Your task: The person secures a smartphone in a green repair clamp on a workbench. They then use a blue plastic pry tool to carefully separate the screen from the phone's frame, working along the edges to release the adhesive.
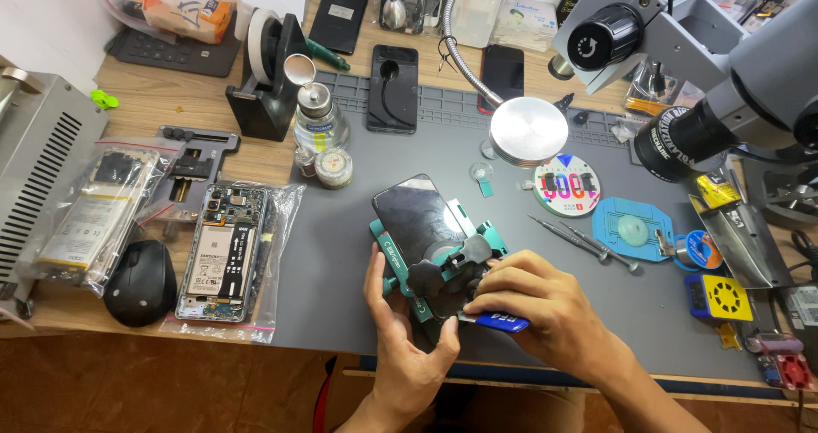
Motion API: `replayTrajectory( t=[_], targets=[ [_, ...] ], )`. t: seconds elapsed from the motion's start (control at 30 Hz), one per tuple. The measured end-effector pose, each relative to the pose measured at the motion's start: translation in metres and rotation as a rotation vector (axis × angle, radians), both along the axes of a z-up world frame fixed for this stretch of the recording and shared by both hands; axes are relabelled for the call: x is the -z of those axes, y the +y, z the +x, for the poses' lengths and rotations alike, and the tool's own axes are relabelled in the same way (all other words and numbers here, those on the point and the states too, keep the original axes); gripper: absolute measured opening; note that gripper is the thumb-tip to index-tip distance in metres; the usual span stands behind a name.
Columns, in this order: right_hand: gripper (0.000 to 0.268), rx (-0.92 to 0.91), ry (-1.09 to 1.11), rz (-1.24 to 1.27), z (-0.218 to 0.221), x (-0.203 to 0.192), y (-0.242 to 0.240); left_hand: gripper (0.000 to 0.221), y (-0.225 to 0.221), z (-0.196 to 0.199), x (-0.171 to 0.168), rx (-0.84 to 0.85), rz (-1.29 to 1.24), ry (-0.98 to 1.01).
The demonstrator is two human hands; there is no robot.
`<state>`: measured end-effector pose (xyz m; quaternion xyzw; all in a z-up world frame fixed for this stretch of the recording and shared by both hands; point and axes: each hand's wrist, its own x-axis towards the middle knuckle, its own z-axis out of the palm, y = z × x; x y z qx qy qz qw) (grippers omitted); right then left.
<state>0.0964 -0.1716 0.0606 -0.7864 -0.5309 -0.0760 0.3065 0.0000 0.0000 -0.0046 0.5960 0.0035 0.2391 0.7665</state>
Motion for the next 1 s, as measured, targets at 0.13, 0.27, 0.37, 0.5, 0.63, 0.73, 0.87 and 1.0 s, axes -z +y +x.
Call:
replayTrajectory(
  t=[0.13,0.27,0.37,0.5,0.63,0.73,0.87,1.0],
  targets=[
    [0.019,0.000,-0.003,0.015,-0.003,0.003,0.001,0.096,-0.001,0.000,-0.001,-0.013,-0.006,-0.007],
    [0.020,0.005,-0.059,0.059,-0.008,0.006,0.003,0.094,0.001,0.000,-0.004,0.023,-0.026,-0.015],
    [0.021,0.005,-0.107,0.080,-0.011,0.009,0.003,0.094,0.002,-0.001,-0.006,0.024,-0.019,-0.010],
    [0.029,-0.012,-0.216,0.119,-0.014,0.017,0.001,0.093,0.001,0.000,-0.005,0.021,-0.031,-0.022],
    [0.024,0.001,-0.340,0.145,-0.017,0.020,0.003,0.093,0.002,-0.001,-0.003,0.027,-0.039,-0.031],
    [0.019,-0.018,-0.398,0.166,-0.017,0.024,0.003,0.093,0.002,-0.002,-0.003,0.037,-0.049,-0.021],
    [0.026,0.002,-0.366,0.187,-0.017,0.028,0.003,0.093,0.003,-0.002,-0.004,0.023,-0.021,-0.030],
    [0.031,0.029,-0.308,0.208,-0.018,0.030,0.005,0.090,0.004,-0.003,0.000,0.026,0.001,-0.046]
  ],
)
